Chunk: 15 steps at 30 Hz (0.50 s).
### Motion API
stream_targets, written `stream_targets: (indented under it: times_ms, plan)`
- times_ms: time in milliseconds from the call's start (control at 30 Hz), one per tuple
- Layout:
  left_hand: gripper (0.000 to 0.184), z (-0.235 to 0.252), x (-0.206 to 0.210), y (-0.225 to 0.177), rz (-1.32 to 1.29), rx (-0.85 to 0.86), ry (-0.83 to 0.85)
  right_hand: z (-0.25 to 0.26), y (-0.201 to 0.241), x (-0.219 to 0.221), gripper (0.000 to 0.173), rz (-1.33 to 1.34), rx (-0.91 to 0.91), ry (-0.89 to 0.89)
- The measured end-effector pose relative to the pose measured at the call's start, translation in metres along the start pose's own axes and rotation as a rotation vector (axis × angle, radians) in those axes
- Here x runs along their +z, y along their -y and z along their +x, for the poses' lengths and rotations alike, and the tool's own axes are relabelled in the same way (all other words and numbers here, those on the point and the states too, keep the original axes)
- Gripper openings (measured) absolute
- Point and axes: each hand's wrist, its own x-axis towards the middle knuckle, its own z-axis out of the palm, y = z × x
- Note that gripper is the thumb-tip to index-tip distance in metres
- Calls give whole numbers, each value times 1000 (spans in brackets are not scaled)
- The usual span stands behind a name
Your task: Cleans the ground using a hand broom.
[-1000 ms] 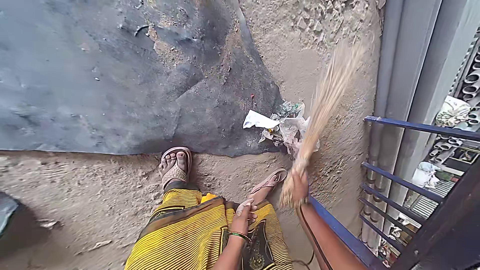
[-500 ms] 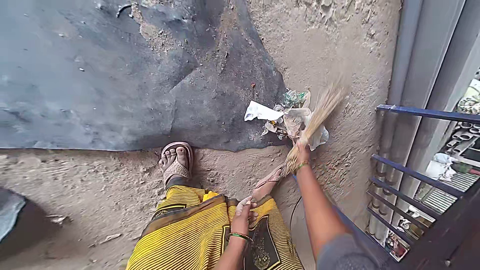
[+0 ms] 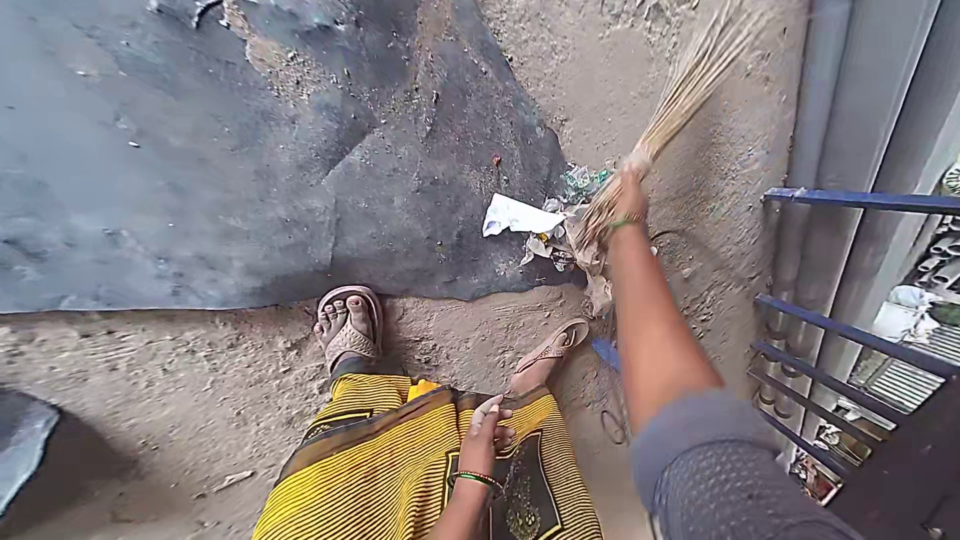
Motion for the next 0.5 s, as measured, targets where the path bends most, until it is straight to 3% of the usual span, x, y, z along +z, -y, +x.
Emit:
stream_targets:
  times_ms: [67, 133, 267, 300, 400, 500]
  plan:
    - [36, 2, -2, 5, 10, -4, -7, 43, 21, -7, 47, -82, 64, -16]
    - [36, 2, -3, 8, 9, -8, -11, 66, 12, -26, 46, -329, 84, 22]
    - [36, 0, -2, 6, -4, -34, -18, 51, -69, -69, 45, -754, 104, 160]
    - [36, 0, -1, 4, -8, -37, -14, 35, -93, -76, 44, -727, 143, 163]
    - [35, 0, -1, 4, -28, -28, -21, -35, -154, -71, 45, -204, 359, -88]
    - [35, -1, 1, 4, -13, -18, -12, -102, -160, -53, 50, 25, 500, -285]
